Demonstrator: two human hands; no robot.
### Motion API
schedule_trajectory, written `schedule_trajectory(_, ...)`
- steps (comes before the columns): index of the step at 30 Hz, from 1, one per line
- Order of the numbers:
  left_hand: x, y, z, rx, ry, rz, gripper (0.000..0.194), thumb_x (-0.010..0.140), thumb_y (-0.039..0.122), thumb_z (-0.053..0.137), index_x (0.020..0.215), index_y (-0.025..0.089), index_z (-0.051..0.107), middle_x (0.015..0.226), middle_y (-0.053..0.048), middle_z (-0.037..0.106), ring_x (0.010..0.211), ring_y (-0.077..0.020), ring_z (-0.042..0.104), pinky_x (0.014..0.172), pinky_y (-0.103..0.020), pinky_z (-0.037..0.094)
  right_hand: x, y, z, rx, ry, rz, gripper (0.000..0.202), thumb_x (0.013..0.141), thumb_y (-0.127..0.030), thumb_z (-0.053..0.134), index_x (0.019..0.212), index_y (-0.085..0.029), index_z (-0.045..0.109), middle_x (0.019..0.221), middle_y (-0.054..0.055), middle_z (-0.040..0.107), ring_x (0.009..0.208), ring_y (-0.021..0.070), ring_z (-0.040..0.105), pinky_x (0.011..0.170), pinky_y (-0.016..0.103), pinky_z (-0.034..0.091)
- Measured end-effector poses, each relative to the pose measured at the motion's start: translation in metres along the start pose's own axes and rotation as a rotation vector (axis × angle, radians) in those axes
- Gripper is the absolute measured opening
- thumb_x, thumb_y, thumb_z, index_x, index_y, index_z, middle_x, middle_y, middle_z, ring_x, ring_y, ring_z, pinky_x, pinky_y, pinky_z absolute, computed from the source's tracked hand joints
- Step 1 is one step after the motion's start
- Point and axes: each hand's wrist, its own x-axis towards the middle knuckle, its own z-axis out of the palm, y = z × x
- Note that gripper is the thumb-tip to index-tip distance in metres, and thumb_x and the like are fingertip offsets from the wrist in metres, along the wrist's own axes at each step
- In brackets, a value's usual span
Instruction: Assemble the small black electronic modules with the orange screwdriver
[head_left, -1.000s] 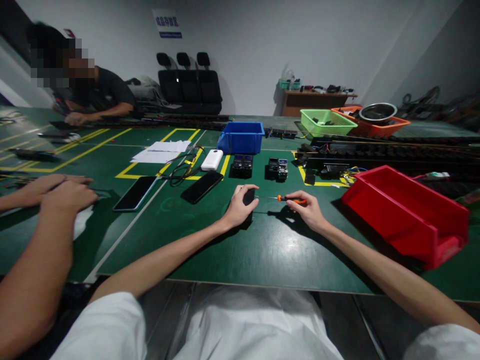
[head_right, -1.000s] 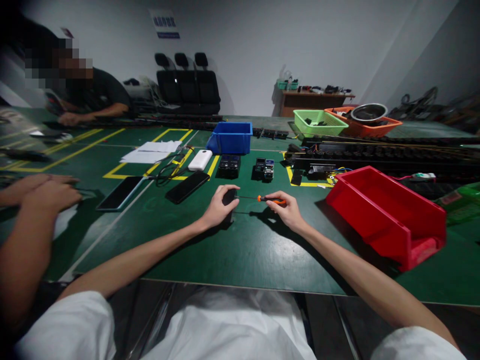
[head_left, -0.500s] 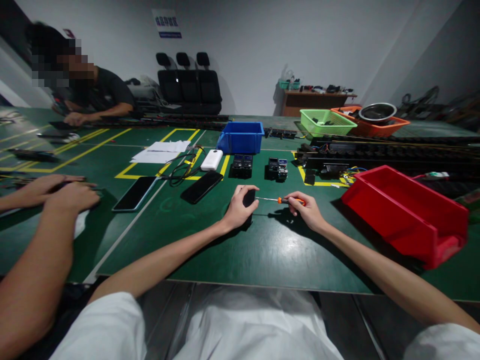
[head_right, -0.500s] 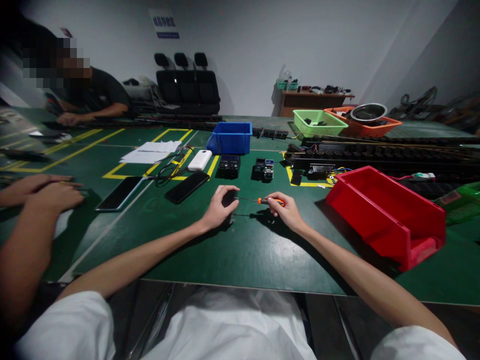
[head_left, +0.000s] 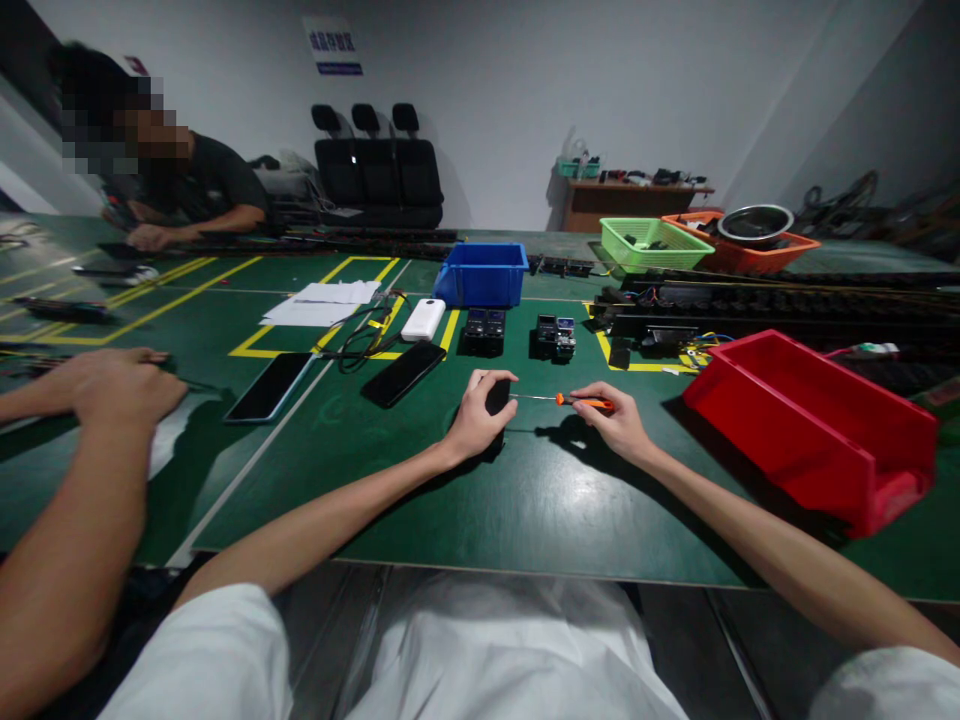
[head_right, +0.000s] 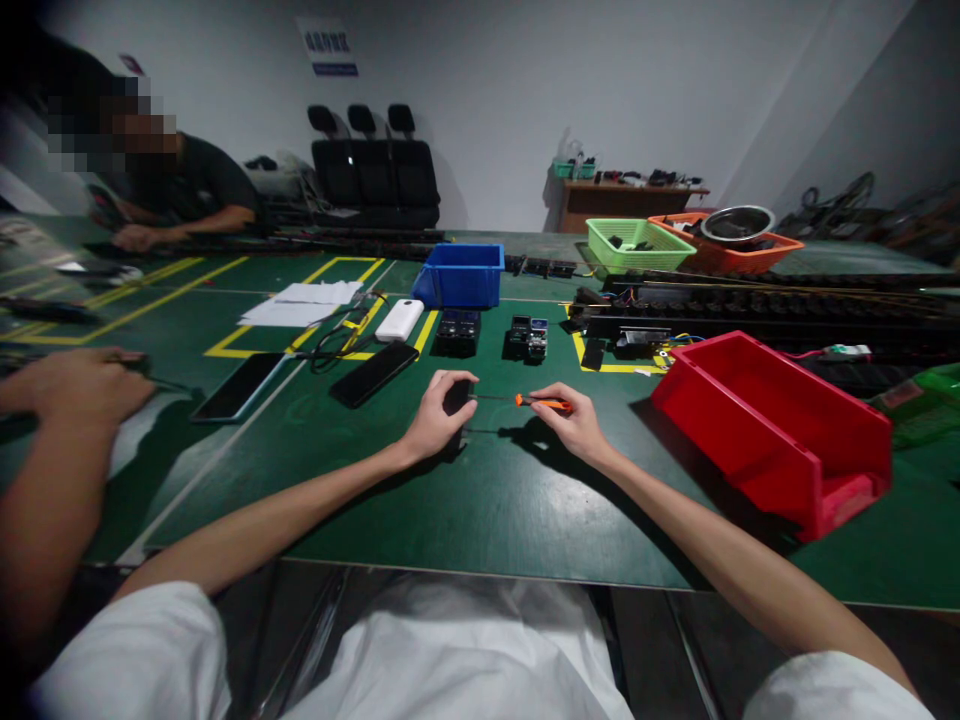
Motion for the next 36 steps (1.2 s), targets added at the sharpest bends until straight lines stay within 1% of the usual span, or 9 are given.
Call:
schedule_trajectory(4,-0.0002,0.0,-0.0005,-0.009,0.0,0.0,0.029,0.083,0.019,0.06,0.111,0.024,0.058,0.109,-0.004,0.053,0.106,-0.0178,0.054,0.098,-0.034,0.044,-0.0002,0.0004,-0.0011,-0.024,0.009,-0.113,0.019,0.079,-0.034,0.072,0.091,-0.02,0.069,0.085,0.004,0.064,0.076,0.0156,0.06,0.07,0.029,0.047)
schedule_trajectory(6,-0.0002,0.0003,-0.0008,-0.013,0.0,0.005,0.029,0.083,0.019,0.06,0.112,0.024,0.058,0.109,-0.003,0.053,0.106,-0.0175,0.054,0.098,-0.034,0.044,-0.0001,-0.0001,-0.001,-0.01,0.012,-0.118,0.018,0.078,-0.034,0.073,0.089,-0.02,0.07,0.085,0.003,0.063,0.077,0.0158,0.059,0.071,0.03,0.047)
schedule_trajectory(9,-0.0003,0.001,-0.0009,-0.013,-0.002,0.017,0.029,0.083,0.018,0.06,0.111,0.024,0.058,0.108,-0.003,0.053,0.105,-0.0173,0.054,0.097,-0.033,0.044,0.0005,-0.0009,-0.0001,0.097,0.006,0.009,0.023,0.075,-0.036,0.075,0.091,-0.02,0.069,0.083,0.002,0.063,0.067,0.0128,0.057,0.063,0.027,0.047)
schedule_trajectory(11,-0.0004,0.0014,-0.0007,-0.012,-0.007,0.023,0.029,0.083,0.018,0.06,0.112,0.024,0.058,0.109,-0.003,0.053,0.106,-0.0174,0.054,0.097,-0.033,0.044,0.001,-0.0017,0.0006,0.211,0.007,0.115,0.031,0.074,-0.037,0.076,0.099,-0.021,0.066,0.077,0.0,0.064,0.061,0.0114,0.056,0.059,0.026,0.046)
schedule_trajectory(15,-0.0001,0.0006,-0.0003,-0.004,-0.006,0.017,0.029,0.083,0.019,0.06,0.112,0.024,0.058,0.109,-0.004,0.053,0.106,-0.0177,0.054,0.097,-0.034,0.045,0.0017,-0.0025,0.0019,0.339,-0.02,0.2,0.038,0.079,-0.043,0.071,0.107,-0.021,0.062,0.076,0.001,0.065,0.062,0.0131,0.059,0.057,0.026,0.047)
schedule_trajectory(20,0.0006,-0.0009,-0.0014,-0.003,0.004,0.005,0.03,0.083,0.019,0.061,0.113,0.023,0.058,0.108,-0.004,0.053,0.105,-0.0174,0.054,0.097,-0.034,0.045,0.0012,0.0011,0.0028,0.256,-0.028,0.166,0.027,0.086,-0.045,0.062,0.089,-0.018,0.061,0.052,-0.005,0.05,0.045,0.0082,0.042,0.044,0.022,0.031)
schedule_trajectory(22,0.0006,-0.0008,-0.0016,-0.008,0.003,0.007,0.03,0.084,0.019,0.06,0.113,0.023,0.058,0.109,-0.004,0.053,0.106,-0.0176,0.054,0.098,-0.034,0.044,0.0009,0.0016,0.0026,0.227,-0.021,0.156,0.025,0.086,-0.043,0.063,0.085,-0.018,0.06,0.049,-0.006,0.046,0.043,0.0073,0.039,0.044,0.021,0.027)
schedule_trajectory(29,0.0003,-0.0012,-0.0009,-0.005,0.003,0.002,0.031,0.083,0.019,0.06,0.114,0.024,0.057,0.109,-0.004,0.053,0.106,-0.0182,0.054,0.097,-0.036,0.045,0.0008,0.0002,0.001,0.119,0.01,0.075,0.025,0.08,-0.039,0.07,0.092,-0.018,0.063,0.065,-0.003,0.055,0.052,0.009,0.047,0.05,0.023,0.035)
schedule_trajectory(36,0.0006,-0.0015,-0.0008,0.001,0.007,0.006,0.031,0.083,0.018,0.06,0.113,0.024,0.057,0.109,-0.004,0.053,0.105,-0.018,0.054,0.097,-0.035,0.045,0.0007,0.0038,0.0009,0.152,0.032,0.018,0.022,0.076,-0.033,0.075,0.089,-0.019,0.064,0.08,0.0,0.061,0.061,0.0098,0.054,0.058,0.024,0.043)
